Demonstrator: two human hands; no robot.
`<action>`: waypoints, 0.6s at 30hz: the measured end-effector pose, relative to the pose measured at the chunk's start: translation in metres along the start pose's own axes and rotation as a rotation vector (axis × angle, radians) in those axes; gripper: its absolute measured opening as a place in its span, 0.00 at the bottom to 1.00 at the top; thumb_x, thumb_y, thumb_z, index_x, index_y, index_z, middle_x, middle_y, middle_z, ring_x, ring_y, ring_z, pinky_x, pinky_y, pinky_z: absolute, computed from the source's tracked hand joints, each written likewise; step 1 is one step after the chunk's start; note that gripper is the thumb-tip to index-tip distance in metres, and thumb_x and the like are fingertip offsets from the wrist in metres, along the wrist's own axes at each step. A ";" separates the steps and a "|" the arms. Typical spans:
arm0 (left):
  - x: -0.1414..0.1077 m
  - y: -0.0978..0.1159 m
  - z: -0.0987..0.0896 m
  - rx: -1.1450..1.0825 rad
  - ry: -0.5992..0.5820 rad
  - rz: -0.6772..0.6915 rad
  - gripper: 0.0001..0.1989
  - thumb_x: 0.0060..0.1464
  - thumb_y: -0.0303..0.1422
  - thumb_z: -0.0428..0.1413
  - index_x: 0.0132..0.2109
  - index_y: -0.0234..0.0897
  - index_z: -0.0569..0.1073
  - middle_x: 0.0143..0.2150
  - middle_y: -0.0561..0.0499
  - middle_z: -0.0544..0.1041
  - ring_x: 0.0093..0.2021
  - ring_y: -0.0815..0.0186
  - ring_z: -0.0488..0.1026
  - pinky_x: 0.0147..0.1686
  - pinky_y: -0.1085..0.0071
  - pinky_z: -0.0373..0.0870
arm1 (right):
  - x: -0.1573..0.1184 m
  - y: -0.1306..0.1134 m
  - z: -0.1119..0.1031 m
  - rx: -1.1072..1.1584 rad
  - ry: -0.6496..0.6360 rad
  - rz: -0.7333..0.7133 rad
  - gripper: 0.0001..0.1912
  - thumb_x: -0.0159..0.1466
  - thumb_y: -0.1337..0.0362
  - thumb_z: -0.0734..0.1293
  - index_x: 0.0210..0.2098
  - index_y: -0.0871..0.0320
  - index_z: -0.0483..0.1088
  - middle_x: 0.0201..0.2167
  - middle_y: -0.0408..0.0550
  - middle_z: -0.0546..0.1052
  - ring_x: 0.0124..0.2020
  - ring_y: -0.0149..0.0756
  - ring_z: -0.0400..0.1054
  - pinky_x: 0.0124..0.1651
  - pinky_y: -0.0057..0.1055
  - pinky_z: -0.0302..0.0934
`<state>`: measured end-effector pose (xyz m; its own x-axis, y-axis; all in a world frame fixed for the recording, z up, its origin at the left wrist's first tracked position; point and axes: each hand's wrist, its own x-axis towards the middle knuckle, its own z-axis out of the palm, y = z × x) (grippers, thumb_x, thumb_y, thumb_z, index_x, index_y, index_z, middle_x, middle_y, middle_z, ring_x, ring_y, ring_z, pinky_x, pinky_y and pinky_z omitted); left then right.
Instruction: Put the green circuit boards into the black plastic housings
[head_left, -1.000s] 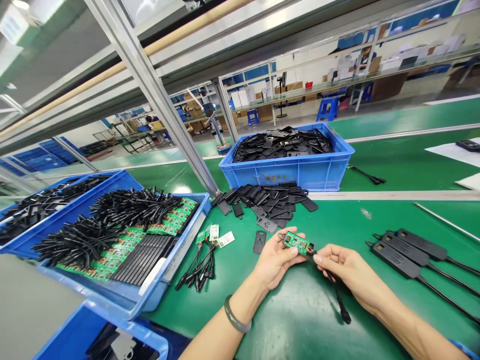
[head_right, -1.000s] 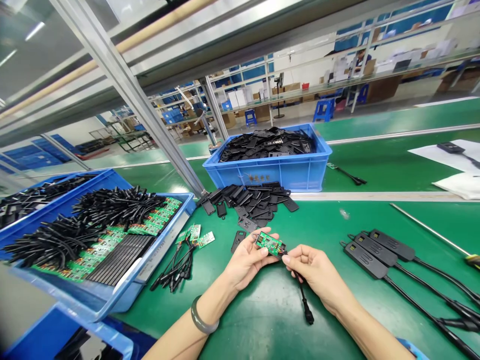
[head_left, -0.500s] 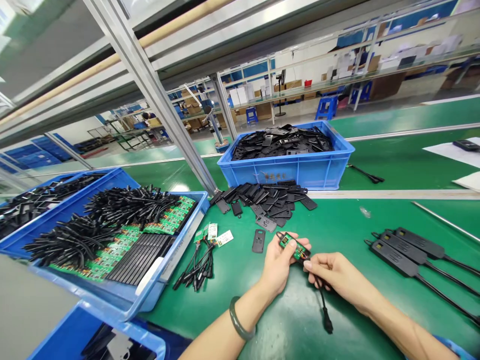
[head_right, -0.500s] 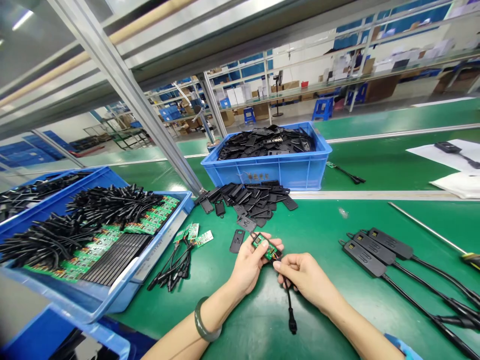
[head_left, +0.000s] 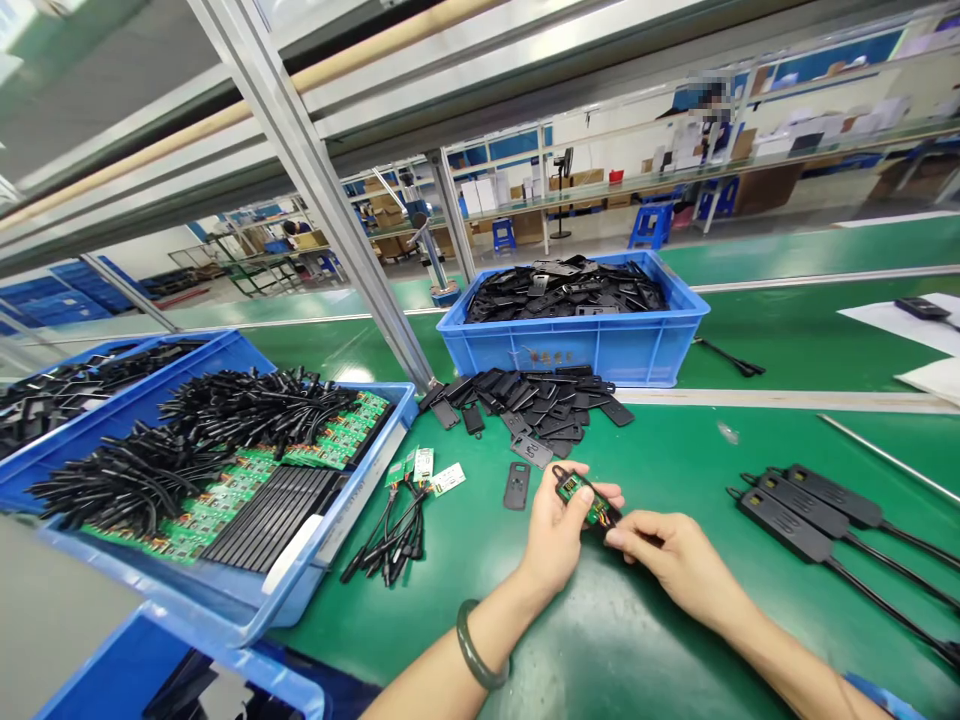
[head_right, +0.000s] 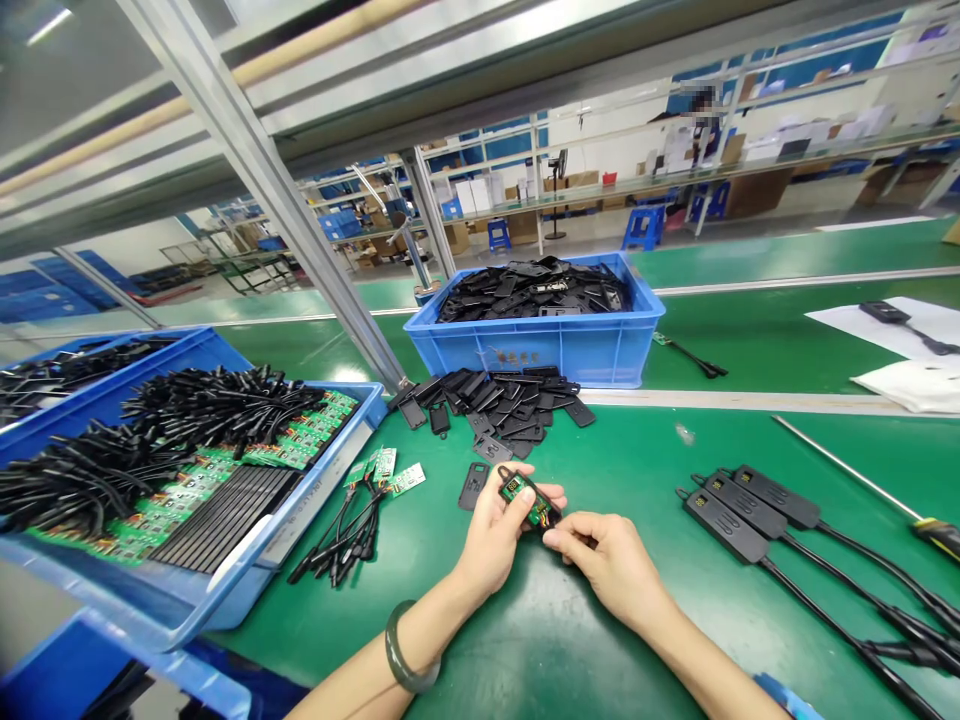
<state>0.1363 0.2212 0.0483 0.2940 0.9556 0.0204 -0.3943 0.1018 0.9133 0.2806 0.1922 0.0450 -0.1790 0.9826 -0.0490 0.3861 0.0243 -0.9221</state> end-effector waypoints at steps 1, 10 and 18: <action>0.000 0.000 0.000 -0.031 -0.003 -0.024 0.15 0.55 0.38 0.55 0.45 0.37 0.60 0.39 0.45 0.78 0.39 0.61 0.77 0.41 0.64 0.71 | 0.001 0.000 -0.001 0.002 -0.004 -0.003 0.19 0.60 0.52 0.62 0.18 0.58 0.66 0.17 0.40 0.66 0.23 0.32 0.58 0.28 0.27 0.51; -0.003 0.003 0.003 -0.023 0.033 0.053 0.12 0.56 0.36 0.54 0.43 0.37 0.60 0.38 0.45 0.78 0.39 0.61 0.76 0.42 0.63 0.70 | 0.005 0.004 -0.001 -0.041 0.021 0.037 0.22 0.58 0.47 0.62 0.18 0.57 0.61 0.17 0.40 0.61 0.22 0.31 0.53 0.26 0.28 0.47; -0.002 0.007 0.005 0.082 0.045 0.022 0.12 0.56 0.35 0.54 0.44 0.36 0.60 0.36 0.47 0.78 0.34 0.66 0.76 0.40 0.67 0.71 | 0.005 0.004 0.002 -0.189 0.033 -0.005 0.24 0.59 0.48 0.62 0.16 0.57 0.60 0.14 0.39 0.60 0.18 0.29 0.51 0.23 0.27 0.44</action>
<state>0.1376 0.2183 0.0564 0.2463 0.9689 0.0242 -0.3268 0.0596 0.9432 0.2795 0.1967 0.0405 -0.1522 0.9879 -0.0293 0.5491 0.0599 -0.8336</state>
